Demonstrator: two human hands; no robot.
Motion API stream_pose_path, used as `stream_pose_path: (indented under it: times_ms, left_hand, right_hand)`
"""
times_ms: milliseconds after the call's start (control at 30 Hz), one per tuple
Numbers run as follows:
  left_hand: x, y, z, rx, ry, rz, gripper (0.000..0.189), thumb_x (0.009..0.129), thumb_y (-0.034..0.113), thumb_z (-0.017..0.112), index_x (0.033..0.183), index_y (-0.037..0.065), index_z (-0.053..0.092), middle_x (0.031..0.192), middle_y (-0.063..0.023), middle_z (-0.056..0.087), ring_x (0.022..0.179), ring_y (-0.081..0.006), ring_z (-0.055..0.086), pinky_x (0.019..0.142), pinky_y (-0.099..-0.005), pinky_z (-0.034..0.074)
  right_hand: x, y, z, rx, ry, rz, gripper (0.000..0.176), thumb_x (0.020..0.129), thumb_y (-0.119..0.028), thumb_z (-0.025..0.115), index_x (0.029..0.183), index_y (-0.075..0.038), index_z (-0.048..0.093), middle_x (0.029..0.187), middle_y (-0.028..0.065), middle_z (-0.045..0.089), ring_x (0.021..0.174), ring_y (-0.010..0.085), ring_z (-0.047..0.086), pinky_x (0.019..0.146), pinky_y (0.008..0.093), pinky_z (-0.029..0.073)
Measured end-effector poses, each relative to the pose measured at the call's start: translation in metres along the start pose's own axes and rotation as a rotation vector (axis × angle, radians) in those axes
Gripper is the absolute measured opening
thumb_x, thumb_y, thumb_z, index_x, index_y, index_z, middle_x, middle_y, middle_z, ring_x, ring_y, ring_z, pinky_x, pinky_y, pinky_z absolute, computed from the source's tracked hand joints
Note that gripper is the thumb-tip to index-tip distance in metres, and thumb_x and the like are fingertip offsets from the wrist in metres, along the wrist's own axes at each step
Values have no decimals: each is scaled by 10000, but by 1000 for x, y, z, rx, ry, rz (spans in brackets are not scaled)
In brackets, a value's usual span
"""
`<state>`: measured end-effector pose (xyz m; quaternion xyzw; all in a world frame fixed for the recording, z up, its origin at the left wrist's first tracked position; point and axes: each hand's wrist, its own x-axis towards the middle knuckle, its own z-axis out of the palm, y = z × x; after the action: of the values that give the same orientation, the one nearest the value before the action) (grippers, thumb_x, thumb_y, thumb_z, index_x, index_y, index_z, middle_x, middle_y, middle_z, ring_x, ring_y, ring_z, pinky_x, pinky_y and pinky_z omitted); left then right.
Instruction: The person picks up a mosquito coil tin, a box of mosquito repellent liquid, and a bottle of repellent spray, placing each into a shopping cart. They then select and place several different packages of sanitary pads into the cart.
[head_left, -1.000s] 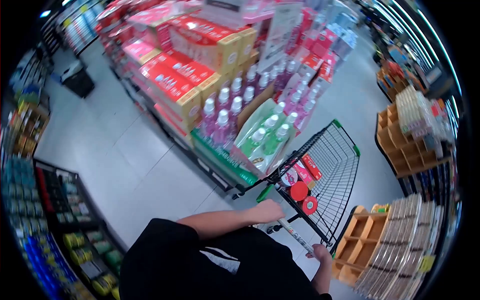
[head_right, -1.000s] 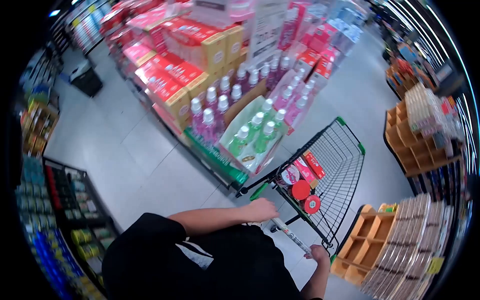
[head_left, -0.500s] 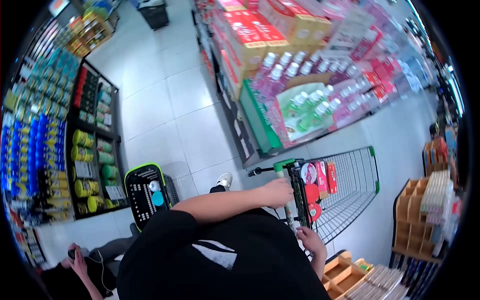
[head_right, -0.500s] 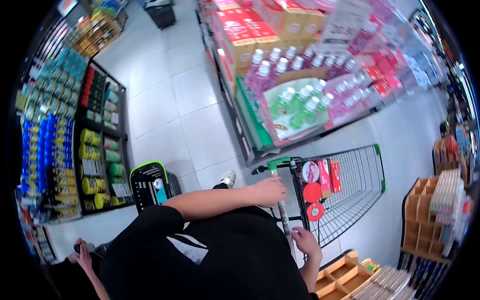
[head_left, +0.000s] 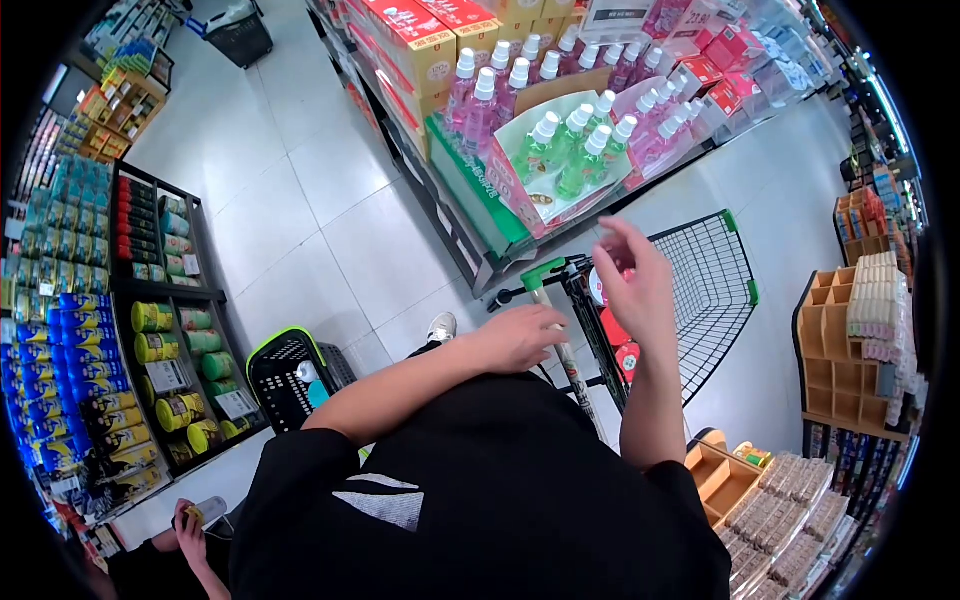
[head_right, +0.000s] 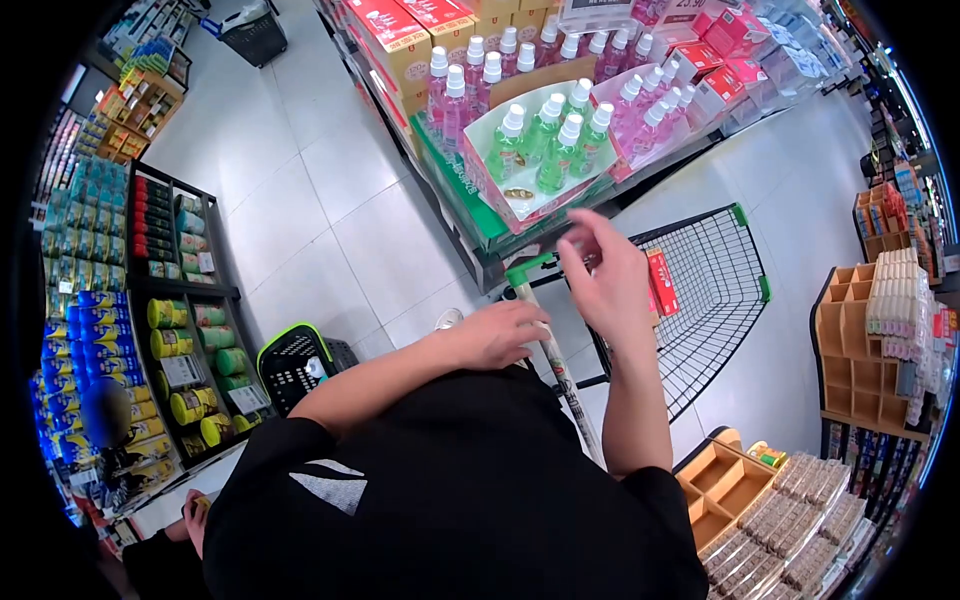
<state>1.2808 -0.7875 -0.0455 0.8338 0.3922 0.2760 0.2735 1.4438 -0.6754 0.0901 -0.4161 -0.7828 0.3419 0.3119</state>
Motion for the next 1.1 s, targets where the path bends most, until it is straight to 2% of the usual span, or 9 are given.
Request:
stream_pose_path:
  times_ms: [133, 200, 333, 533, 700, 800, 900, 1000, 1100]
  left_hand:
    - [-1, 7, -34, -51, 190, 0, 330, 843, 86, 758, 1161, 70, 674, 1202, -118, 657, 1121, -318, 636, 943, -427, 540]
    - [10, 20, -70, -49, 566, -49, 277, 834, 32, 760, 1102, 48, 696, 1032, -108, 695, 955, -289, 688, 836, -386, 569]
    - [49, 20, -130, -75, 895, -146, 259, 838, -23, 747, 1087, 30, 701, 899, -85, 685, 752, -182, 663, 703, -308, 547]
    - [83, -3, -141, 0, 992, -245, 290, 828, -6, 755, 1110, 32, 698, 908, -66, 681, 746, -148, 636, 673, -291, 529]
    - [94, -9, -136, 124, 1063, -257, 319, 800, 7, 768, 1110, 48, 705, 933, -68, 681, 774, -168, 634, 644, -296, 526]
    - [95, -12, -128, 200, 1010, -222, 379, 780, 18, 790, 1144, 62, 694, 977, -73, 690, 891, -217, 645, 750, -336, 536]
    - [90, -26, -128, 372, 1053, -318, 512, 743, 87, 843, 1223, 96, 666, 1116, -80, 702, 1097, -317, 585, 1007, -419, 430]
    - [94, -34, -131, 477, 995, -393, 559, 740, 175, 870, 1255, 107, 663, 1139, -66, 710, 1067, -308, 571, 965, -422, 437]
    - [100, -41, -139, 510, 881, -492, 542, 756, 211, 859, 1249, 86, 672, 1128, -62, 719, 1066, -302, 536, 925, -466, 425]
  right_hand:
    - [47, -8, 25, -37, 147, -151, 389, 885, -106, 740, 1257, -39, 648, 1024, 87, 725, 789, 198, 677, 692, 339, 534]
    - [64, -5, 17, -135, 314, -120, 395, 876, -111, 753, 1252, -43, 653, 1074, 91, 713, 838, 197, 673, 724, 327, 535]
    - [83, 4, 9, -79, 285, -108, 402, 871, -111, 757, 1256, -53, 655, 1084, 85, 719, 902, 199, 687, 753, 322, 536]
    - [108, 0, 7, -216, 271, -346, 436, 828, -76, 778, 1244, -44, 650, 1104, 115, 694, 894, 239, 673, 796, 367, 542]
    - [111, 10, 10, -206, 278, -308, 466, 820, -76, 787, 1258, -31, 633, 1104, 105, 677, 880, 227, 656, 795, 361, 539]
    - [103, 18, 15, -83, 297, -235, 469, 817, -63, 786, 1259, -30, 632, 1107, 88, 672, 871, 197, 650, 745, 332, 535]
    - [92, 25, 30, 6, 359, -183, 460, 820, -39, 773, 1258, -33, 633, 1113, 84, 669, 854, 173, 643, 691, 303, 523]
    - [79, 28, 49, -10, 451, -251, 431, 834, -9, 745, 1250, -34, 635, 1072, 108, 679, 855, 176, 662, 690, 298, 535]
    - [80, 26, 70, 103, 257, -262, 408, 841, -21, 731, 1234, 11, 627, 1041, 149, 717, 905, 251, 729, 774, 362, 579]
